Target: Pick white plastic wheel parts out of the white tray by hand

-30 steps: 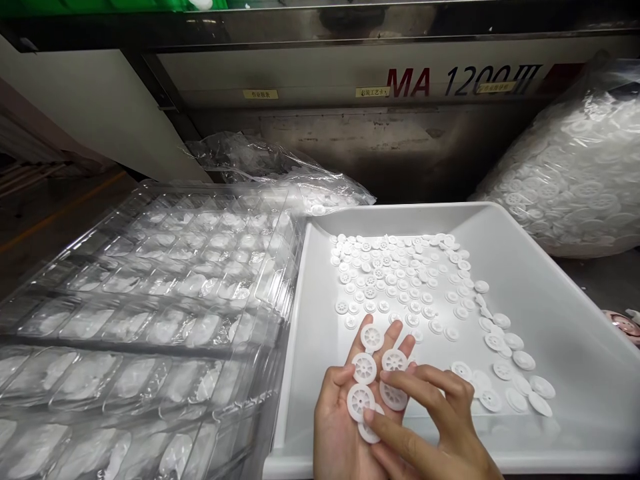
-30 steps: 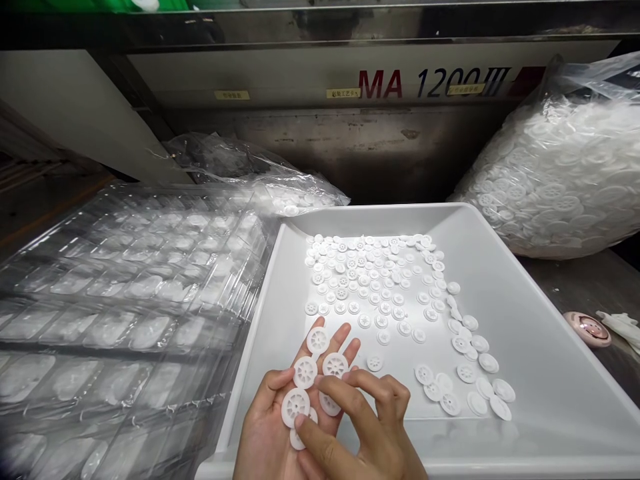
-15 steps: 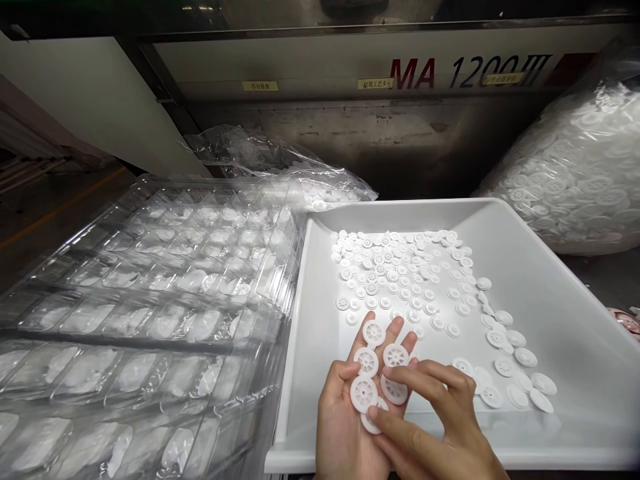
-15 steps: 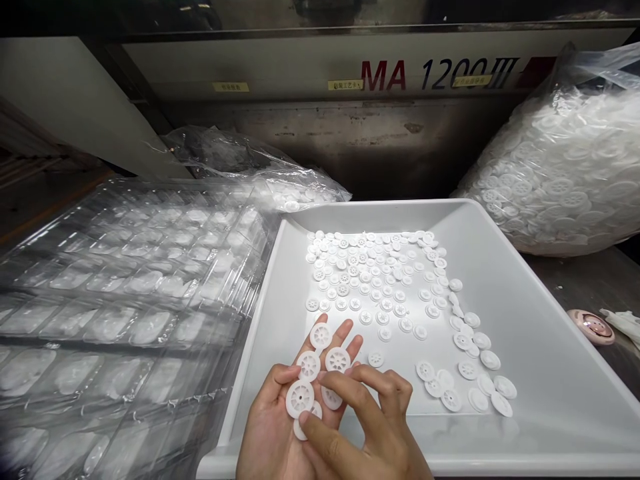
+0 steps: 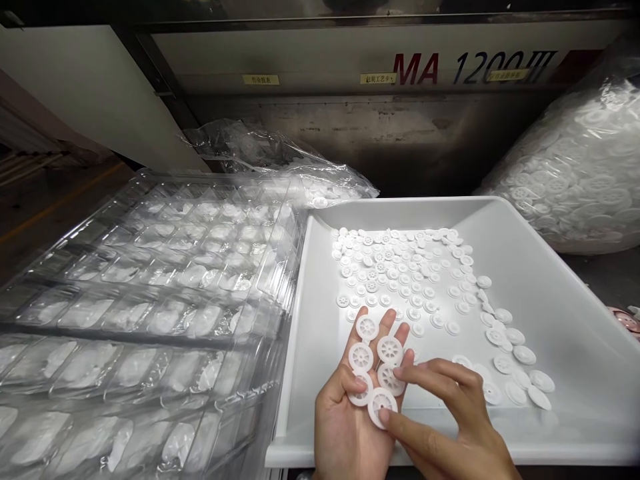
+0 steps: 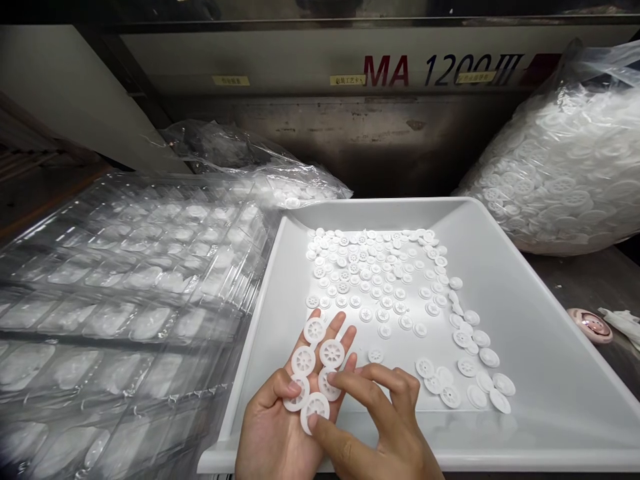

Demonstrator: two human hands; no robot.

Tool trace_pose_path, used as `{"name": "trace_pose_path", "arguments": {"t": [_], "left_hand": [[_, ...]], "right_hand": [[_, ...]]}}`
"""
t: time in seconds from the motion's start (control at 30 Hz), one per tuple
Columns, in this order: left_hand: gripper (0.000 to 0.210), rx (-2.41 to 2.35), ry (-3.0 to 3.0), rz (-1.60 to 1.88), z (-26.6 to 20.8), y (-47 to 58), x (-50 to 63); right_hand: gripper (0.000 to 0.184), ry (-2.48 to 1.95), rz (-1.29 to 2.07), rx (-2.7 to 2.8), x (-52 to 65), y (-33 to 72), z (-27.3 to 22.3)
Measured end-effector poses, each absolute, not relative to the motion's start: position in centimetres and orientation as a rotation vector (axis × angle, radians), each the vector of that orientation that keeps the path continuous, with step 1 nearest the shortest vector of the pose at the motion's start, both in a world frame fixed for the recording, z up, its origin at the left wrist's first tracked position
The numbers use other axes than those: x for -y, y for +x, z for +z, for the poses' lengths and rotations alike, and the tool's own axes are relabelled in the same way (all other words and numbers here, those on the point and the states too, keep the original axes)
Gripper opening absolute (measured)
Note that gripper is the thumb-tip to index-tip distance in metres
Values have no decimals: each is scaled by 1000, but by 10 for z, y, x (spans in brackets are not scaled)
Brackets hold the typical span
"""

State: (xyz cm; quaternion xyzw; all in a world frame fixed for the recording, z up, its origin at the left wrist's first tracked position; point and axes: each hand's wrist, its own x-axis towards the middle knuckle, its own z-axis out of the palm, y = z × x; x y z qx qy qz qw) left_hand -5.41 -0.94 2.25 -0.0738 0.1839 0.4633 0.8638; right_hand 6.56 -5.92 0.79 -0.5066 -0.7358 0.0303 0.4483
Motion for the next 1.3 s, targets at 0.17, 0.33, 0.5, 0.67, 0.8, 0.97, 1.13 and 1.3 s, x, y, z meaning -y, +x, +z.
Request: {"name": "trace_pose_path", "arguments": {"t": [0.17,0.33,0.5,0.67,0.8,0.97,1.13,1.3], "left_hand": [[81,-383,-152,994,24,-55,10],[80,-362,-141,1007,24,-54,11],[81,-333,-123,999,24,-54,10],[84,-310,-107,985,24,-56,10],[83,-300,-100,990,25,-55,11],[80,-296,-120,995,22,-56,11],[80,-303,-123,1009,19,-55,10],[77,-323,-129,1011,22,-53,10]], "right_hand": [[38,-1281,120,1838,60,69,11],[41,-1280,131,1828,63,71,11],[38,-1239,26,1950,61,81,8],[29,-1168,-44,2072,61,89,3],[33,-1182,-18,2066,63,88,2],[39,-1193,-8,2049,63,87,5],[41,-1197,-6,2038,63,87,5],[41,-1210,10,2022,62,86,6]]}}
